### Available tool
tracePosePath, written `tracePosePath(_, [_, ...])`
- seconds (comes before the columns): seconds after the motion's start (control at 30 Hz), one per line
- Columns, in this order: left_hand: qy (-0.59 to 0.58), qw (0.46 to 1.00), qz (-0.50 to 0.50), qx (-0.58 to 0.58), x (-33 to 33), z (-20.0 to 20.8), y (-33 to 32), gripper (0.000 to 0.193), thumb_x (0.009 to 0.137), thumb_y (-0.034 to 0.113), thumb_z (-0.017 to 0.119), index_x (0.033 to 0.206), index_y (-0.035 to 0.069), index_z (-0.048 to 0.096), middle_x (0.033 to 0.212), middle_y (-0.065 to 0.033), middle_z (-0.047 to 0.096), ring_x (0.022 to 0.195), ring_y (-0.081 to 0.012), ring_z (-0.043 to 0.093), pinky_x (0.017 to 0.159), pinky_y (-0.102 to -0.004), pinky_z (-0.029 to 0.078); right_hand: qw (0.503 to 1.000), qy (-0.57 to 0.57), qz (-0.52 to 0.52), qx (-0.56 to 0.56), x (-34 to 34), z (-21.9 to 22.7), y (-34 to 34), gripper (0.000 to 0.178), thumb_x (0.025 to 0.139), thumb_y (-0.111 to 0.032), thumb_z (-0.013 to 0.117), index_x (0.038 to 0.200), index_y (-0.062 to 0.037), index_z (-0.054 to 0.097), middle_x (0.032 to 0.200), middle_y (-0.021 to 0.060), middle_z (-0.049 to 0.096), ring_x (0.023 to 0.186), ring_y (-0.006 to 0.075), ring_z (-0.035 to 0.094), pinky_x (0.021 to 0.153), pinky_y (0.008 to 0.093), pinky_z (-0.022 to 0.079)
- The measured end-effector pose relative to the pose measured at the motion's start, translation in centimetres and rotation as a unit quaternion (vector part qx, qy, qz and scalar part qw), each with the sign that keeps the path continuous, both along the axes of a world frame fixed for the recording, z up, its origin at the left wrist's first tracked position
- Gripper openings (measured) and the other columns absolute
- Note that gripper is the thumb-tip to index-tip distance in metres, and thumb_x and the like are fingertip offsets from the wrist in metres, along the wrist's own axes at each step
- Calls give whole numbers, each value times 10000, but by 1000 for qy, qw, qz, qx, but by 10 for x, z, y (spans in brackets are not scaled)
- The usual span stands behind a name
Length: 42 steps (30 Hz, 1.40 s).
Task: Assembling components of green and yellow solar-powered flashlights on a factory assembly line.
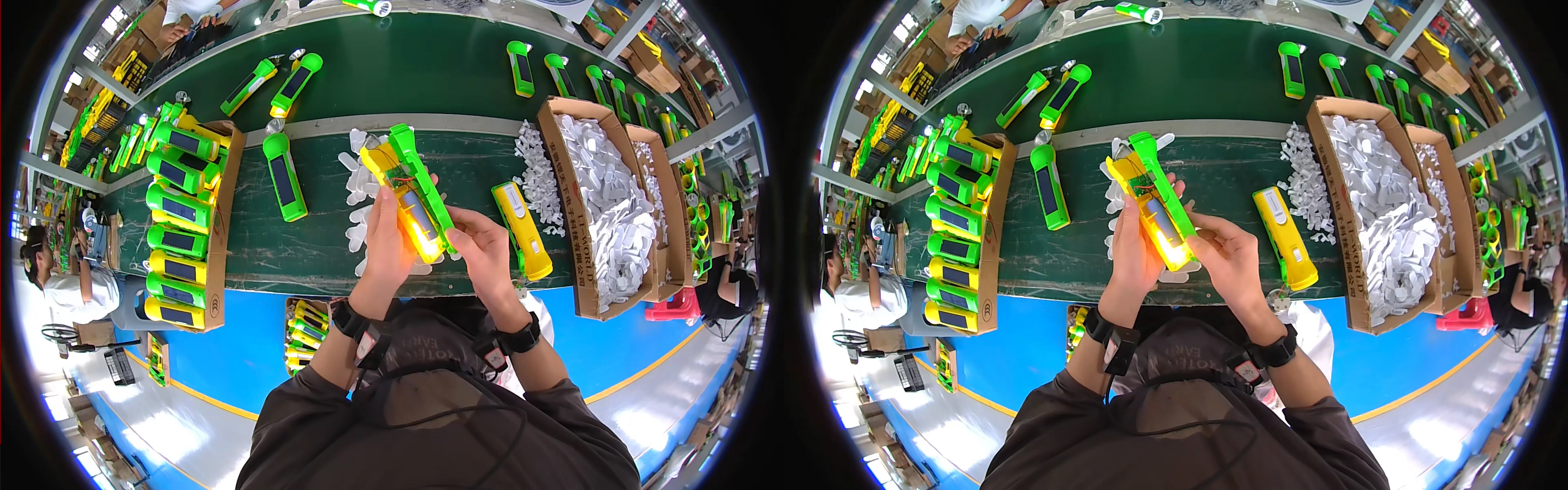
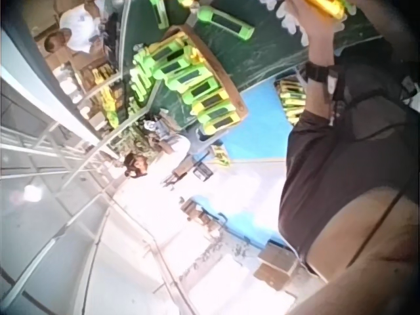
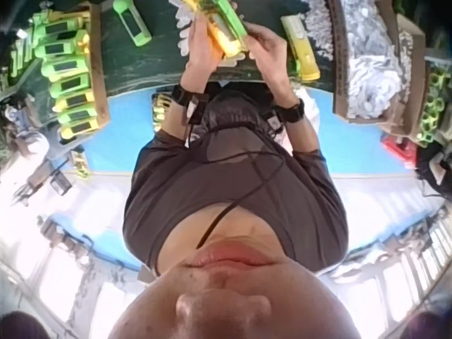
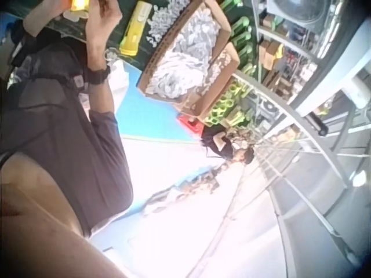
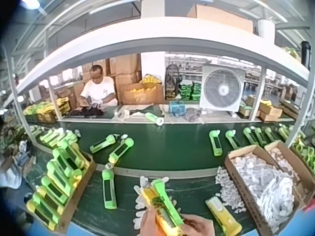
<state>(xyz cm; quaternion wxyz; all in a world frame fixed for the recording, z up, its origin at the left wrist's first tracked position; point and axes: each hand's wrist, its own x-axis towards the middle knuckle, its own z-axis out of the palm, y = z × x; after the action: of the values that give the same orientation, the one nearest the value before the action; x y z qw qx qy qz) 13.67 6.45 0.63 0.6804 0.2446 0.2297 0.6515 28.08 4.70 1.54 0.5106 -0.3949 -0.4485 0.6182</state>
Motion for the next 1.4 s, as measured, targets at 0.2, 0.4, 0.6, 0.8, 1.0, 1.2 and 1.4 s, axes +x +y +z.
tracePosePath(0.2, [-5,1000,15,-17,1,0,-3,498,1028,390,255,1388,56,337,1343,-158,467,1252,-284,471,1042,-469,414,999,5,31,11,2,-6,-4,345,858,-6,632,1189,74,574,1058,101,642,956,120,605,860,265,491])
tracePosePath(0.4, [-9,999,-7,-41,-9,-9,-6,445,1017,370,365,1295,25,404,1219,-176,542,1137,-280,564,933,-420,492,999,-33,32,-22,-3,-5,-10,365,846,-12,651,1198,55,578,1066,87,634,963,134,618,877,272,495])
tracePosePath(0.6, [197,980,23,-30,-27,-5,-21,365,897,133,596,1200,-8,447,1020,-146,608,914,-218,620,806,-345,524,994,-93,35,38,-27,-4,-23,396,814,-29,690,1190,46,591,1034,114,628,909,143,638,842,284,526])
tracePosePath(0.8, [174,981,74,-55,-50,8,-28,284,916,151,569,1149,17,478,956,-112,616,882,-202,624,767,-322,519,911,-376,4,169,-3,-1,-2,286,773,-53,691,1030,41,607,944,149,639,865,277,651,721,338,528])
tracePosePath(1.0, [206,973,97,-43,-57,10,-30,450,906,255,586,1245,-4,444,1086,-90,548,939,-182,588,845,-356,505,740,-608,-14,288,3,-34,8,377,689,-13,680,1058,-8,602,827,129,611,747,321,580,670,398,497])
tracePosePath(1.2, [195,977,76,-46,-57,6,-33,399,906,243,588,1202,5,468,1079,-86,562,936,-189,597,815,-351,514,833,-517,-29,193,9,-27,31,367,704,36,655,1064,-9,605,762,88,625,741,224,645,650,315,527])
tracePosePath(1.4, [165,981,54,-89,-45,2,-28,367,918,239,564,1187,3,482,974,-120,624,890,-207,622,755,-340,529,998,-36,33,-31,5,42,34,305,832,60,594,1133,20,568,982,99,618,854,157,652,744,251,533])
